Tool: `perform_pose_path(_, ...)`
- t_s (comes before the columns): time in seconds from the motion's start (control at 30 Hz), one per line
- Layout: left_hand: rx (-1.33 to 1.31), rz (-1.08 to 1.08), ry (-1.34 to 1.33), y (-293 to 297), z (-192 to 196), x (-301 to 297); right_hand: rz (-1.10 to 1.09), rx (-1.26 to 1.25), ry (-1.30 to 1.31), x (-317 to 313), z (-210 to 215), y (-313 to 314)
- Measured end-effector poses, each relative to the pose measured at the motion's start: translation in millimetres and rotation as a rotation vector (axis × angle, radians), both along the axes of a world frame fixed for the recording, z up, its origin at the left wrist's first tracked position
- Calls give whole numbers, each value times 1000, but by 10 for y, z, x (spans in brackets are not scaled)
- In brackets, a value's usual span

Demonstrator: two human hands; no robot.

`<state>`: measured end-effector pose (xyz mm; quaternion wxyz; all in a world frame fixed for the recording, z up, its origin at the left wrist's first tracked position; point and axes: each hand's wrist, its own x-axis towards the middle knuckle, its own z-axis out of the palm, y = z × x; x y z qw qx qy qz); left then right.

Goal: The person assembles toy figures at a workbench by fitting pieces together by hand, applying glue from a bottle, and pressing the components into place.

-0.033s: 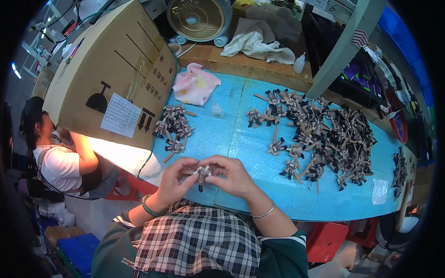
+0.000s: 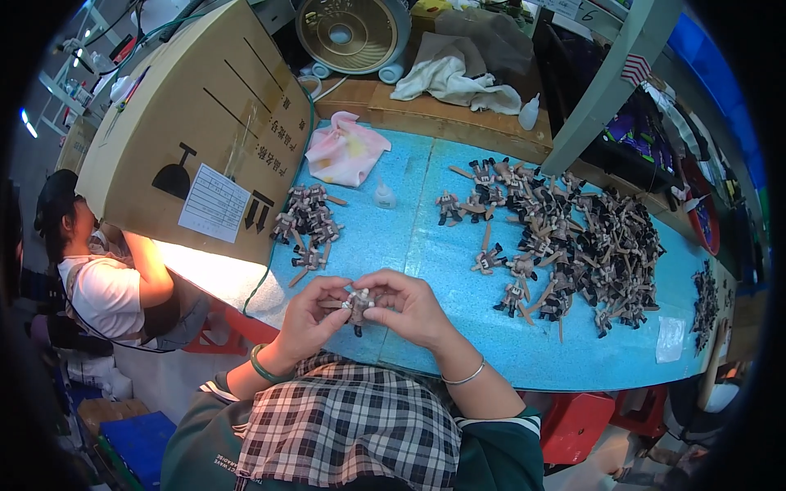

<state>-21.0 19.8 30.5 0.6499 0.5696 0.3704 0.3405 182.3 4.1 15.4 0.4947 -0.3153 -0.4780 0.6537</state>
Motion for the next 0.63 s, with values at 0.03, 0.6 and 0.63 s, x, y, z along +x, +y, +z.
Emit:
perform_pose_path(0.03, 1, 3, -2, 3, -26, 4, -68, -31, 147, -15, -31, 3)
perform_pose_path(0.6, 454, 42, 340, 89, -74, -47, -255, 52, -56, -127, -171, -25)
perform_pose_path(0.63, 394, 57, 276, 90, -101, -36, -254, 16, -40, -130, -179, -20)
